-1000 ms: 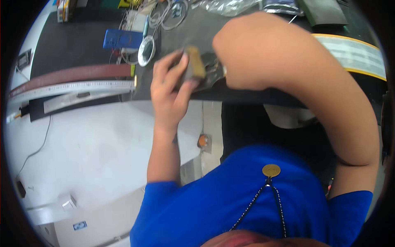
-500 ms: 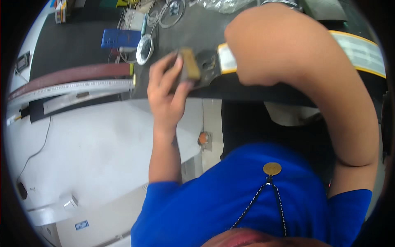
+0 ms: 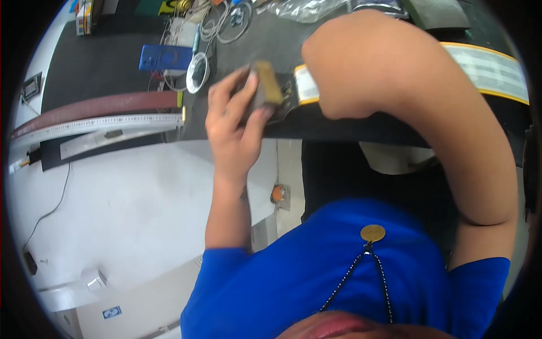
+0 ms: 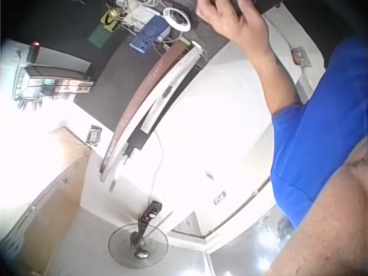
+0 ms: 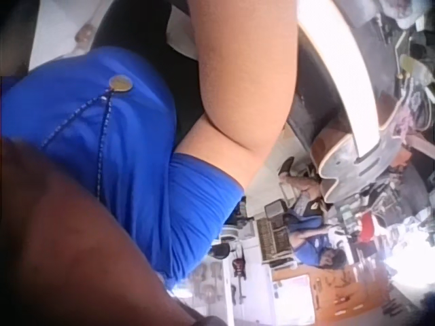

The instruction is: The person sands the wooden headstock of a guitar using a sanding block, applying pressure to smooth the surface and edges.

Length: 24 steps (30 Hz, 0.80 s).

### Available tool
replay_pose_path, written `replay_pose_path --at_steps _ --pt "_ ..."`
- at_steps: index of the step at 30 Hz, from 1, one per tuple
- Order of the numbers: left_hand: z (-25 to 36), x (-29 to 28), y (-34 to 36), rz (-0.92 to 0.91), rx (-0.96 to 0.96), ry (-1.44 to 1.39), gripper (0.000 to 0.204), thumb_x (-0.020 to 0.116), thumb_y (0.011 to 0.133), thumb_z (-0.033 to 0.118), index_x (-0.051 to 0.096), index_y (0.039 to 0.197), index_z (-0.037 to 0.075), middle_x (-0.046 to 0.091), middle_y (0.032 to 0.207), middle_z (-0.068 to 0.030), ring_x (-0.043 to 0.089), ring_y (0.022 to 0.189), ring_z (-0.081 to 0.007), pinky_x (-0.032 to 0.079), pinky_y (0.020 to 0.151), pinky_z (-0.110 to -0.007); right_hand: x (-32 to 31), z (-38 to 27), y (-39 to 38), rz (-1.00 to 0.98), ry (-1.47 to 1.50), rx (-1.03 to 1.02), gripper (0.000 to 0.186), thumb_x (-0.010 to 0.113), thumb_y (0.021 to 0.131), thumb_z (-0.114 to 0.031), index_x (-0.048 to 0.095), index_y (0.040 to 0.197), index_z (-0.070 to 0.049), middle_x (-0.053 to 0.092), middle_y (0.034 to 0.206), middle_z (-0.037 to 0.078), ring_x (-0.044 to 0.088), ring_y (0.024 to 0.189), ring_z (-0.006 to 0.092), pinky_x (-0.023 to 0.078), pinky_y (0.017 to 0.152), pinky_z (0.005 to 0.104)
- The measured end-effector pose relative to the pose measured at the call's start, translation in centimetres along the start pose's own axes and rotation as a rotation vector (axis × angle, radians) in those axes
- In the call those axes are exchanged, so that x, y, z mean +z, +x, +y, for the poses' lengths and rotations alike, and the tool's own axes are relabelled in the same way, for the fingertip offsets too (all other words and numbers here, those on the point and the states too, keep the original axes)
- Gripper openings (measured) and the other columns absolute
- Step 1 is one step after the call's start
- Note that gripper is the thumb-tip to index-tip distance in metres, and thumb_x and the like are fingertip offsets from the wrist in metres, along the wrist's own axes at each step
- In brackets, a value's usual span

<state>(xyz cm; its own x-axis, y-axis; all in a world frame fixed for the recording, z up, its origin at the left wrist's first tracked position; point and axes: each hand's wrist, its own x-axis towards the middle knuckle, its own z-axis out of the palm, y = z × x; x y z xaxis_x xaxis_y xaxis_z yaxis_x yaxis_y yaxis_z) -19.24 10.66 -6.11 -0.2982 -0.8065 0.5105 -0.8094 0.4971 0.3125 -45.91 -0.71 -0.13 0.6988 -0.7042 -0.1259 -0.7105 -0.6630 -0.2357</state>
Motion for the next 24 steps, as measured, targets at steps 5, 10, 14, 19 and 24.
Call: replay_pose_path --at_steps 5,10,14,19,24 --pt "1.2 0.7 0.5 0.012 0.062 -0.038 0.055 0.084 0.087 0.004 0.079 0.142 0.002 0.075 0.143 -0.0237 0.07 0.124 -0.0419 0.056 0.108 -0.048 -1.3 0.3 0.5 -0.166 0.062 0.04 0.021 0.077 0.07 -0.011 0.084 0.085 0.001 0.08 0.086 0.027 0.082 0.081 0.0427 0.067 0.077 0.0472" --pt "2.0 1.2 2.3 0.016 0.064 -0.013 0.052 0.088 0.088 0.008 0.081 0.139 0.002 0.076 0.141 -0.0228 0.07 0.122 -0.0393 0.056 0.107 -0.047 -1.7 0.1 0.3 -0.189 0.035 0.005 0.022 0.077 0.072 -0.011 0.085 0.088 0.001 0.08 0.086 0.025 0.083 0.083 0.042 0.068 0.078 0.046" --pt "-0.2 0.8 2.6 -0.001 0.056 -0.027 0.053 0.089 0.088 0.011 0.08 0.14 0.003 0.074 0.143 -0.024 0.07 0.122 -0.041 0.057 0.106 -0.047 -1.2 -0.1 0.4 -0.154 0.07 -0.032 0.022 0.077 0.076 -0.012 0.086 0.091 0.001 0.082 0.091 0.024 0.083 0.087 0.0414 0.068 0.081 0.0469" --pt "0.5 -0.5 1.8 -0.063 0.066 -0.053 0.055 0.087 0.087 0.005 0.079 0.142 0.004 0.074 0.145 -0.0231 0.07 0.121 -0.0412 0.057 0.105 -0.047 -0.6 0.3 0.4 -0.11 0.046 -0.033 0.022 0.077 0.076 -0.013 0.086 0.091 0.0 0.082 0.092 0.024 0.083 0.087 0.0399 0.068 0.081 0.0466" --pt "1.7 0.8 2.8 -0.024 0.073 -0.026 0.053 0.084 0.087 0.002 0.08 0.14 0.001 0.075 0.141 -0.0244 0.07 0.124 -0.0396 0.057 0.107 -0.047 -0.5 0.3 0.3 -0.123 0.053 -0.068 0.022 0.076 0.075 -0.011 0.085 0.09 0.0 0.082 0.091 0.023 0.083 0.086 0.0394 0.067 0.08 0.0461"
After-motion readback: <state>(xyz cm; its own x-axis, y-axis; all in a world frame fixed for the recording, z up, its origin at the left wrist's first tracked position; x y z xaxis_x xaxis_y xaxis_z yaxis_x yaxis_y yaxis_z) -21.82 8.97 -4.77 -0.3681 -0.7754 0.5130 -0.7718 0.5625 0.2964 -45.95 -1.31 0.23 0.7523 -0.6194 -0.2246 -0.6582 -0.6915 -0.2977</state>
